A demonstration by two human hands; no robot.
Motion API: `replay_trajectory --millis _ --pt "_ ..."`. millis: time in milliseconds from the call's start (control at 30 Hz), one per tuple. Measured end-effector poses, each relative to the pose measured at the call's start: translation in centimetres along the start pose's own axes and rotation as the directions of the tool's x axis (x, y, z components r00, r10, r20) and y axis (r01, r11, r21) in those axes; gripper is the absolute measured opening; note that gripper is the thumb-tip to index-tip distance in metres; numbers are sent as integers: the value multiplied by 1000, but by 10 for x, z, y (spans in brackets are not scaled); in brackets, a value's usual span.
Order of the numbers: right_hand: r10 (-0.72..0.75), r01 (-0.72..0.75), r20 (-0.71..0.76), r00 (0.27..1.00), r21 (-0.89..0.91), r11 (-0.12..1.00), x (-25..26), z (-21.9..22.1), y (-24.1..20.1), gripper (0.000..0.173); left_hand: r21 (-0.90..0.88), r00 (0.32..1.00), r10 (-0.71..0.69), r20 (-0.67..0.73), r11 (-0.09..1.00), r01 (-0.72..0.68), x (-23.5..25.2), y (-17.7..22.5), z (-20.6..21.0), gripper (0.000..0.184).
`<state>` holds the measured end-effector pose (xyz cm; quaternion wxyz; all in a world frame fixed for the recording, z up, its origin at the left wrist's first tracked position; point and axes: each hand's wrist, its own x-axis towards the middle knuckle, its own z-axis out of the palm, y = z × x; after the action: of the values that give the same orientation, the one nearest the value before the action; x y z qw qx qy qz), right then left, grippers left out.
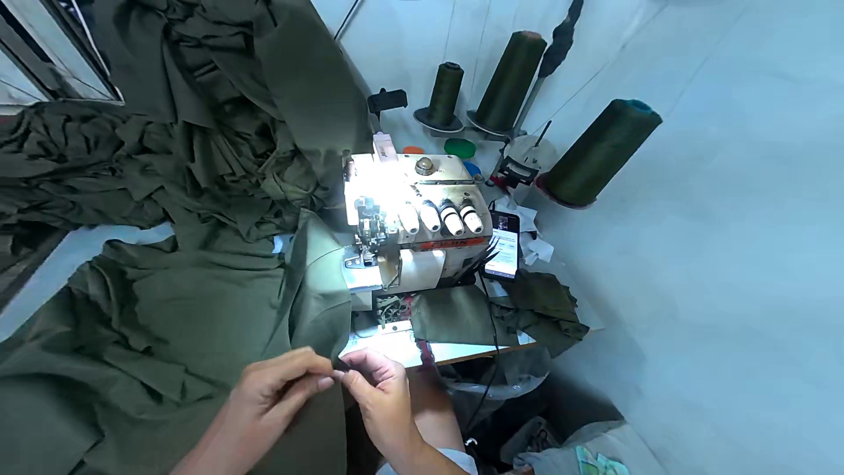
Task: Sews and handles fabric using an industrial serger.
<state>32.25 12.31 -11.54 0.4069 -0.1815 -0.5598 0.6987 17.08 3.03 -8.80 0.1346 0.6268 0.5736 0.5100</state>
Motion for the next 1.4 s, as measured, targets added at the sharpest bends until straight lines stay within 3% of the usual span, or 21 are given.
replay_trajectory --millis 167,367,467,533,633,833,1067,1200,1333,1400 --pt "-28 30 50 998 -44 999 2 3 3 20 -71 983 -158 -92 986 152 1 -7 4 11" --pt "-80 90 85 993 -114 989 3 8 5 20 0 977 -149 -153 989 151 -1 -11 3 14" --pt "-243 255 107 964 -128 958 4 10 15 11 9 975 -123 -186 992 127 4 -11 -3 12" --pt "-355 386 195 914 -155 909 6 7 25 17 8 965 -142 -222 989 147 11 -10 -16 12" --pt "-359 430 278 891 -263 864 3 1 42 23 -61 933 -183 -310 983 173 22 -6 -38 9" --pt "-301 332 144 943 -332 883 4 0 41 14 -158 904 -190 -382 978 138 34 -7 -60 15" --pt "-230 234 49 972 -101 967 34 14 -8 7 -147 969 -65 -237 989 30 78 -2 -83 17" --pt "-281 281 -38 959 1 960 44 17 -35 8 -40 971 144 -193 987 -154 122 16 -85 13" --pt "-69 74 -66 995 67 995 33 -4 -31 30 116 985 127 -113 987 -114 143 4 -52 11" --pt "60 -53 -107 992 67 996 22 -16 -19 16 142 993 95 -65 986 -85 143 -11 -30 11"
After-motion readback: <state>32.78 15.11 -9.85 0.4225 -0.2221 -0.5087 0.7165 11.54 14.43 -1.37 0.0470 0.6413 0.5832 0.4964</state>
